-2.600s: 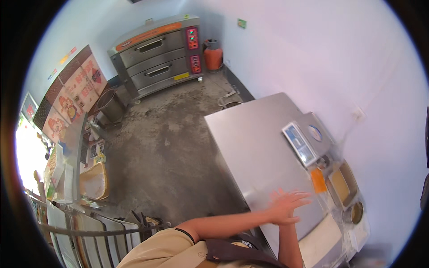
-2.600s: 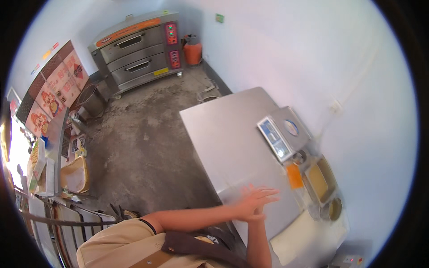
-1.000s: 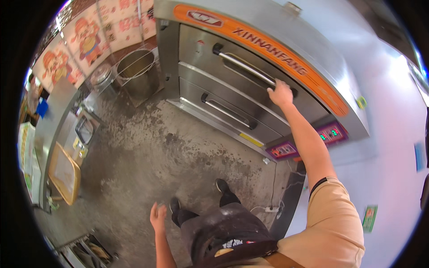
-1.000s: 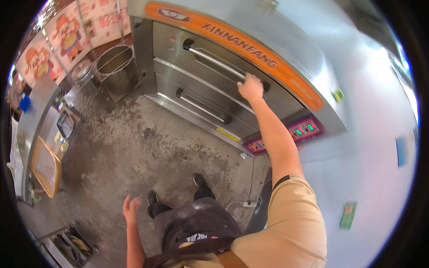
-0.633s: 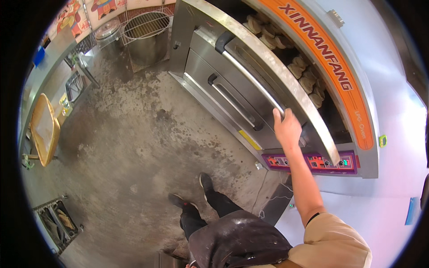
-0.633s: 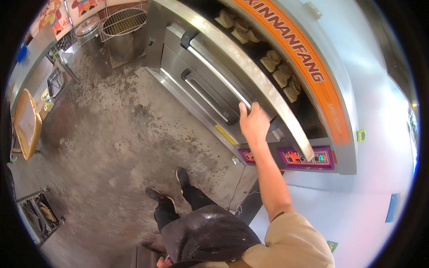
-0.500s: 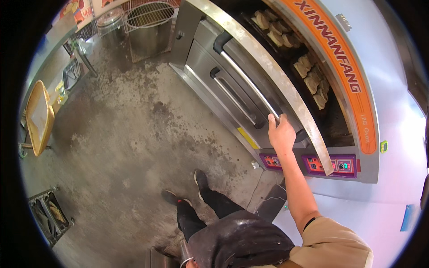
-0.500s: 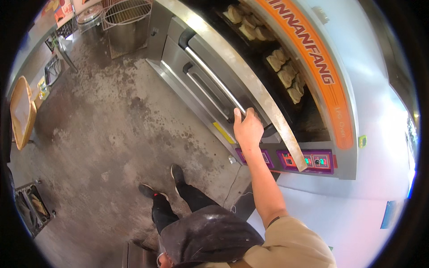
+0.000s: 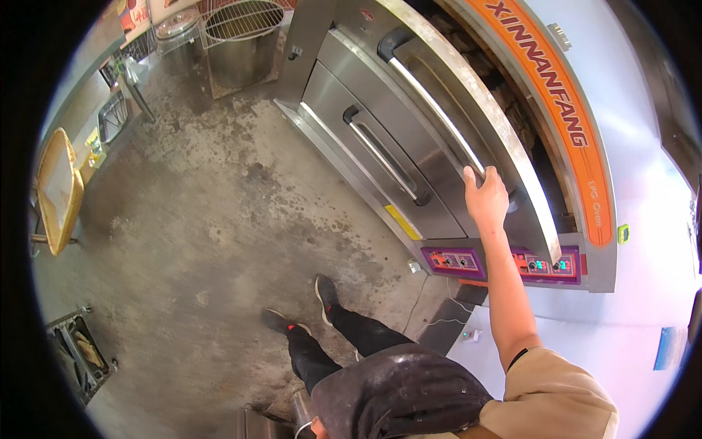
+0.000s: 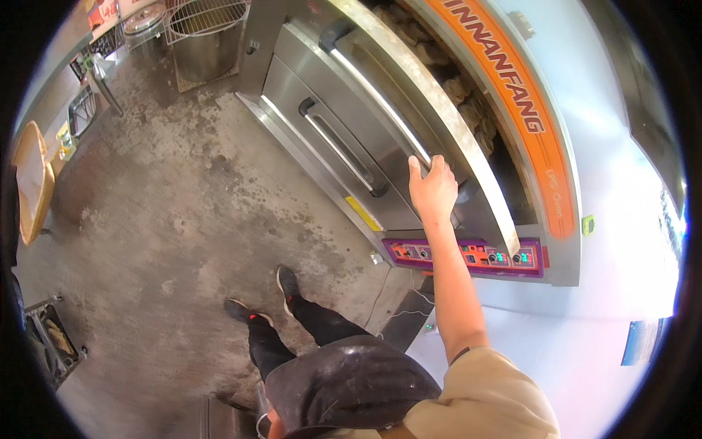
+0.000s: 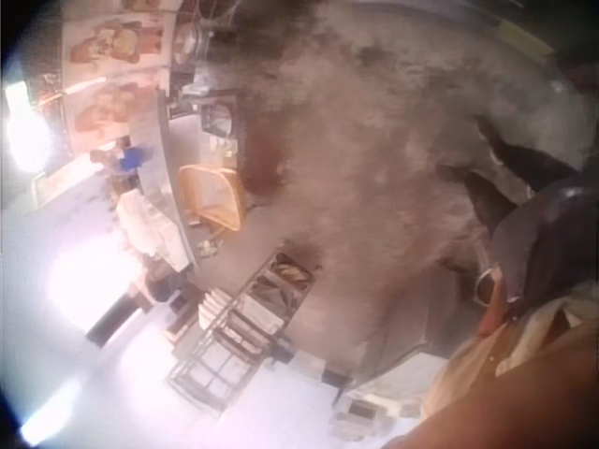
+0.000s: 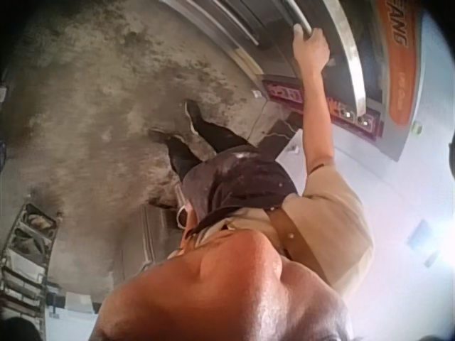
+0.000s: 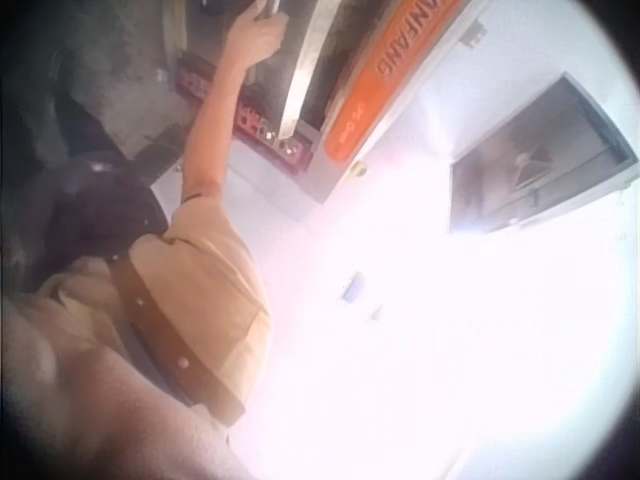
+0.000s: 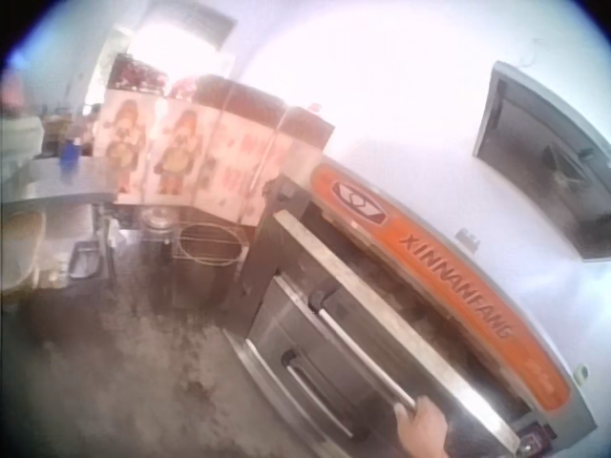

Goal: The person spreads a yellow liquid onto a large sheet of dough using a scraper, then sprinkles a granular topping and folds the dough into a compact block. The person places the folded dough into an oven and later retrieves a basket of baked pastries.

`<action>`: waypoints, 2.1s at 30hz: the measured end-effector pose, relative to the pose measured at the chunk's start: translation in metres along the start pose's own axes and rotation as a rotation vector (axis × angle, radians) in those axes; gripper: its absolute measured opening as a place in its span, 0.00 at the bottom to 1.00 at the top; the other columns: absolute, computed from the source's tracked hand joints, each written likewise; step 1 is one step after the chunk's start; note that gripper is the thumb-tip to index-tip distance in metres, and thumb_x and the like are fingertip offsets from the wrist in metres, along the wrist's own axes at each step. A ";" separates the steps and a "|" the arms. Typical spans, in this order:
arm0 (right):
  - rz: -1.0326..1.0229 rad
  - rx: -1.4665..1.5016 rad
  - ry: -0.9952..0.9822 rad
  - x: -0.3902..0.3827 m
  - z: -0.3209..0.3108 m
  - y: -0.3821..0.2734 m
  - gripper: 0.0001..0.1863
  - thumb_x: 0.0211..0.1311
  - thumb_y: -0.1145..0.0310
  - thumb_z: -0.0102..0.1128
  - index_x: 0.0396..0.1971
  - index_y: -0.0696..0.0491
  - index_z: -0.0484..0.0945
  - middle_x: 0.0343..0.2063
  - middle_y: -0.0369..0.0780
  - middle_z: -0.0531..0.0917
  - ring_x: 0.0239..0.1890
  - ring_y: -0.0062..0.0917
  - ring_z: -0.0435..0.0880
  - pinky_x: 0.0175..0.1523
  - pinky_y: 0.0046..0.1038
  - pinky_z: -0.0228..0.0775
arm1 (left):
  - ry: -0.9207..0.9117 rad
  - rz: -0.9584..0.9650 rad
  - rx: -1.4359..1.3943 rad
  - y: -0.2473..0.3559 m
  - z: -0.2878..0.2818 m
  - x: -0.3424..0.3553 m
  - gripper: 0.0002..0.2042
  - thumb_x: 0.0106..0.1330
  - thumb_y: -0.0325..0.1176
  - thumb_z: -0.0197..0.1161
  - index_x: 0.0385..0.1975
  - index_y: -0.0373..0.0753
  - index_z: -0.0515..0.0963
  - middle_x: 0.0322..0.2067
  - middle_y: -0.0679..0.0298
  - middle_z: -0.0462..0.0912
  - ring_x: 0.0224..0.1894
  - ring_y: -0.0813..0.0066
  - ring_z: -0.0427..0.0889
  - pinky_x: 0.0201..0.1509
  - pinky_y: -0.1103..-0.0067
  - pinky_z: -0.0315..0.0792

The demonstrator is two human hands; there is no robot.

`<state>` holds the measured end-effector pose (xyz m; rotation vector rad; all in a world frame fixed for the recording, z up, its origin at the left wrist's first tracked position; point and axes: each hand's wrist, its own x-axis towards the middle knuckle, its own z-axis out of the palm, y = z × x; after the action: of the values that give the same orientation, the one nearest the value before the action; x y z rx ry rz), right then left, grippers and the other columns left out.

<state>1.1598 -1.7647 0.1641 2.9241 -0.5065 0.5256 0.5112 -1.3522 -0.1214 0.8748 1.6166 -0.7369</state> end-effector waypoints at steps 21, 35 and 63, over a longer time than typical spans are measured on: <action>-0.559 0.214 0.165 -0.025 0.031 -0.071 0.29 0.72 0.66 0.65 0.70 0.60 0.73 0.67 0.51 0.79 0.69 0.45 0.78 0.74 0.47 0.69 | 0.166 -0.102 -0.512 0.007 0.006 -0.085 0.13 0.75 0.40 0.66 0.49 0.38 0.85 0.37 0.59 0.91 0.35 0.64 0.91 0.33 0.68 0.82; -1.101 0.408 -1.297 -0.244 -0.030 -0.649 0.24 0.69 0.58 0.69 0.59 0.57 0.86 0.55 0.49 0.90 0.58 0.41 0.90 0.64 0.40 0.80 | 0.194 0.398 -0.943 0.322 -0.255 -0.005 0.16 0.80 0.43 0.61 0.61 0.44 0.81 0.50 0.60 0.91 0.47 0.70 0.90 0.50 0.69 0.83; -1.070 0.447 -1.974 -1.128 0.200 -1.544 0.42 0.72 0.70 0.70 0.80 0.46 0.56 0.58 0.46 0.83 0.46 0.40 0.92 0.47 0.36 0.86 | 0.630 -1.040 -2.377 0.710 -0.082 0.107 0.13 0.80 0.40 0.63 0.57 0.43 0.81 0.40 0.63 0.88 0.36 0.69 0.88 0.36 0.76 0.78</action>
<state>0.7625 -0.0148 -0.5278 2.2468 1.1735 -2.4868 1.0557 -0.8879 -0.2234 -1.6330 1.9693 1.1207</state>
